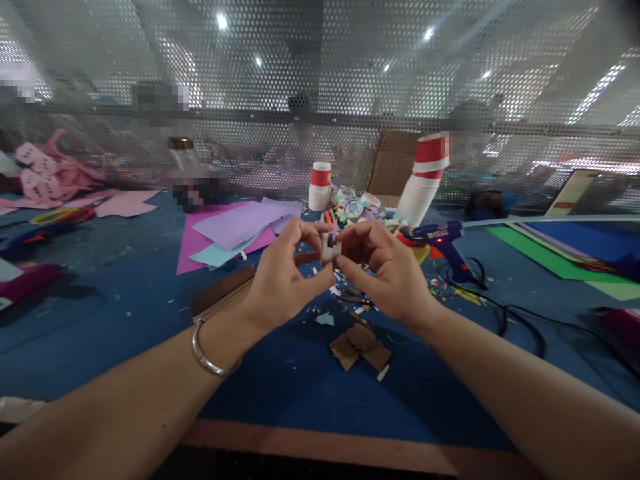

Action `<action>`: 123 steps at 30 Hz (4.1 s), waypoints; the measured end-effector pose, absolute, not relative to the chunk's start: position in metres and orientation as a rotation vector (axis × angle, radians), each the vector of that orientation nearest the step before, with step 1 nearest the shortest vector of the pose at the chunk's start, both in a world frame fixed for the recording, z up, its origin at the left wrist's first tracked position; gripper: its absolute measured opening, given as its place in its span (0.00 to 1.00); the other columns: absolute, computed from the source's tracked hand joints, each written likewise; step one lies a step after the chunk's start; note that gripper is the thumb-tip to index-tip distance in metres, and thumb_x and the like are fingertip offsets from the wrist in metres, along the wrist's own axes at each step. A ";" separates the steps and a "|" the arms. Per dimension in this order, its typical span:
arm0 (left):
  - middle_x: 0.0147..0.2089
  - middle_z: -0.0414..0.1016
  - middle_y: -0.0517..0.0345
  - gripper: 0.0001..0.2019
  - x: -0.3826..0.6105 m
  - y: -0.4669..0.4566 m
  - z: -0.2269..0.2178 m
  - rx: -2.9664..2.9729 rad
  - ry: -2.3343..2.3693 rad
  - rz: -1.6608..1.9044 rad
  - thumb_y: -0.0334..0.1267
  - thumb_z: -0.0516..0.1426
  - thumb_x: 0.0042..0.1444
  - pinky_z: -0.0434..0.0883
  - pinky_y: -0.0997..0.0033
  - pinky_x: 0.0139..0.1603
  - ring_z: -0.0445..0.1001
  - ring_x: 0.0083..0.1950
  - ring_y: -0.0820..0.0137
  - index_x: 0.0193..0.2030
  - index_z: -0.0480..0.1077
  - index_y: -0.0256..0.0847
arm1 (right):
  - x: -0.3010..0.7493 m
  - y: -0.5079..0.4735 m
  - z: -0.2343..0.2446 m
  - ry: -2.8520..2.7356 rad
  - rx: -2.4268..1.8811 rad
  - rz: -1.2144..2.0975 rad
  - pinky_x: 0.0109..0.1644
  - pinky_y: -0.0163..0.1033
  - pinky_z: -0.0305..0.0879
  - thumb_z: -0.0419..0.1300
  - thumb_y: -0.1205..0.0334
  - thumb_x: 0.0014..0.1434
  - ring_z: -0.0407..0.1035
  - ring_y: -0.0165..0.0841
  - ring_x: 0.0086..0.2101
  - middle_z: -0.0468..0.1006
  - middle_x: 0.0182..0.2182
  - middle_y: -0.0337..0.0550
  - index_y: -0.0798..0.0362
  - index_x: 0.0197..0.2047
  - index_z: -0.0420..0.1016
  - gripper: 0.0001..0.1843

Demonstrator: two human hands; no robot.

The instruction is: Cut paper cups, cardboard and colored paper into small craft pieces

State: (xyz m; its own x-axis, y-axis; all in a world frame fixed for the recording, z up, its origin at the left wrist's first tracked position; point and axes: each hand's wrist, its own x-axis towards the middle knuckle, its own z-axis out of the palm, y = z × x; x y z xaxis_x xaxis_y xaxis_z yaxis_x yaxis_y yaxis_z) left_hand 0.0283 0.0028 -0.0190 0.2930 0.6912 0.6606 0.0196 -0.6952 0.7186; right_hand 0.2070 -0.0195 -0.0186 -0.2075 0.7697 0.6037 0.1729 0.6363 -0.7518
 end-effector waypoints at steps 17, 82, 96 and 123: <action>0.58 0.75 0.51 0.16 0.033 -0.008 -0.018 2.033 0.619 1.583 0.26 0.63 0.53 0.78 0.61 0.57 0.72 0.65 0.62 0.40 0.60 0.45 | 0.201 -0.023 -0.013 -1.634 -0.693 0.673 0.38 0.36 0.73 0.65 0.65 0.59 0.73 0.29 0.34 0.75 0.33 0.36 0.49 0.45 0.67 0.13; 0.29 0.78 0.59 0.05 0.027 0.013 0.000 0.901 0.603 0.964 0.35 0.60 0.53 0.73 0.78 0.25 0.76 0.27 0.73 0.35 0.74 0.36 | 0.221 -0.012 -0.011 -1.665 -0.947 0.510 0.40 0.39 0.71 0.66 0.56 0.62 0.73 0.31 0.36 0.78 0.35 0.41 0.53 0.42 0.76 0.10; 0.37 0.77 0.57 0.08 0.021 0.015 -0.011 1.373 0.594 0.968 0.36 0.68 0.50 0.76 0.72 0.42 0.76 0.40 0.71 0.37 0.79 0.38 | 0.222 -0.013 -0.006 -1.675 -0.863 0.524 0.40 0.38 0.74 0.71 0.55 0.58 0.75 0.31 0.35 0.80 0.36 0.41 0.53 0.40 0.78 0.12; 0.37 0.75 0.59 0.06 0.018 0.008 -0.002 1.923 0.648 1.227 0.38 0.64 0.59 0.71 0.76 0.34 0.73 0.38 0.73 0.41 0.73 0.42 | 0.221 -0.013 -0.011 -1.788 -0.778 0.502 0.38 0.36 0.75 0.70 0.59 0.60 0.75 0.30 0.34 0.80 0.35 0.41 0.53 0.41 0.78 0.10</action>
